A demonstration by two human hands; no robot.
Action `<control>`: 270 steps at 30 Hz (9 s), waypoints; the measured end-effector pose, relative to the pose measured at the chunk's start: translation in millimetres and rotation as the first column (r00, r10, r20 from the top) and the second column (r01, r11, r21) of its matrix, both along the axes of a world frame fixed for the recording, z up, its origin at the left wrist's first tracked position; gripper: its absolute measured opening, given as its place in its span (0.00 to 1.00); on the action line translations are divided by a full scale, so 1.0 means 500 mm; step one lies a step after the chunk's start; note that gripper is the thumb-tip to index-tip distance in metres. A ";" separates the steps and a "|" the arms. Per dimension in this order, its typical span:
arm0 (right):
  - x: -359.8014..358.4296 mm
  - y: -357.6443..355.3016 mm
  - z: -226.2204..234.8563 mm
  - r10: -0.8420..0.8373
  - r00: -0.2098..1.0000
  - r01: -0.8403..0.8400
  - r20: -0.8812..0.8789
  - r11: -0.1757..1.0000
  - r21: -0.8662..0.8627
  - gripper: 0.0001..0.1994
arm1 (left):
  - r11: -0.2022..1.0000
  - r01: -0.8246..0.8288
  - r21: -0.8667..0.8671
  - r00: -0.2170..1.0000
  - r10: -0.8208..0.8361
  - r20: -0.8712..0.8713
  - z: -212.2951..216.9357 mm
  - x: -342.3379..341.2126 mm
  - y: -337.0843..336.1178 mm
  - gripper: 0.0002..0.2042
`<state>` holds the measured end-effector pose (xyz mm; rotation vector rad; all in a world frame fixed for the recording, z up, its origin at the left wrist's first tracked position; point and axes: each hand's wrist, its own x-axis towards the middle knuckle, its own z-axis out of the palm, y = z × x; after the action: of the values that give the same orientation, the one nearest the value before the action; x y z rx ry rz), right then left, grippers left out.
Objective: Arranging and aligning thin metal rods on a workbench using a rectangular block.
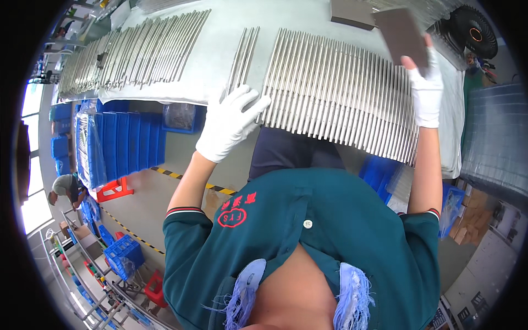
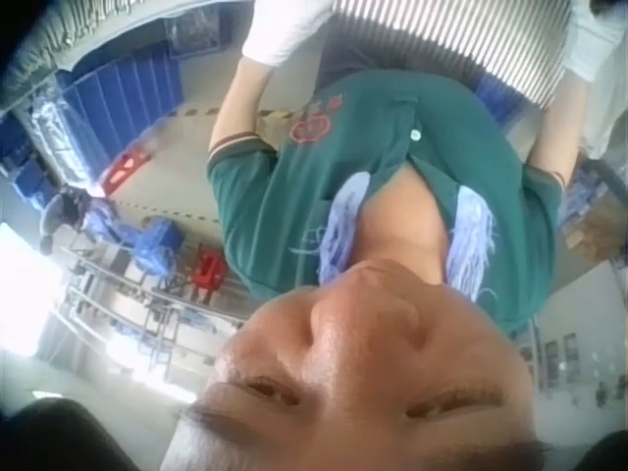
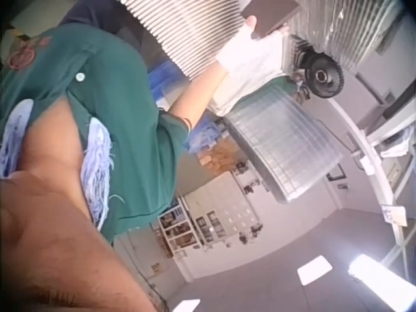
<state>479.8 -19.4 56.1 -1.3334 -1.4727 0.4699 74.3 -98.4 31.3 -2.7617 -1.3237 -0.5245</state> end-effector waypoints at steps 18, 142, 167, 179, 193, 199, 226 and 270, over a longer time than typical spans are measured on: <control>-0.251 -0.071 0.047 0.490 0.831 -0.334 0.264 0.819 -0.467 0.30 | 0.990 0.051 0.133 0.995 -0.061 0.072 -0.031 -0.007 0.016 0.24; 0.202 0.045 -0.090 -0.355 0.781 0.411 -0.513 0.912 -0.006 0.32 | 0.987 -0.005 0.159 0.995 0.020 -0.096 -0.025 0.045 0.330 0.29; 0.217 0.059 -0.123 -0.346 0.803 0.396 -0.485 0.918 0.001 0.36 | 0.957 0.250 0.149 0.968 -0.246 -0.047 -0.002 0.202 0.305 0.31; 0.207 0.053 -0.108 -0.417 0.846 0.442 -0.332 0.897 0.000 0.35 | 0.982 0.165 0.091 0.986 -0.163 -0.031 -0.028 0.169 0.330 0.31; 0.198 0.055 -0.104 -0.389 0.834 0.417 -0.391 0.909 -0.016 0.36 | 0.969 0.213 0.124 0.968 -0.227 0.110 -0.026 0.262 0.308 0.31; 0.202 0.053 -0.110 -0.330 0.800 0.378 -0.501 0.926 -0.005 0.36 | 0.961 0.225 0.160 0.965 -0.243 0.102 -0.028 0.252 0.314 0.32; 0.198 0.050 -0.111 -0.378 0.834 0.415 -0.402 0.910 0.005 0.36 | 0.941 0.318 0.111 0.948 -0.318 -0.019 -0.019 0.272 0.317 0.32; 0.210 0.053 -0.098 -0.213 0.719 0.356 -0.662 0.930 0.087 0.29 | 0.911 0.400 0.103 0.905 -0.410 0.110 -0.033 0.499 0.284 0.30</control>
<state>584.7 6.9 7.2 -1.0504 -0.6966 0.4879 323.8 43.6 14.7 -2.9853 -0.7135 -0.7665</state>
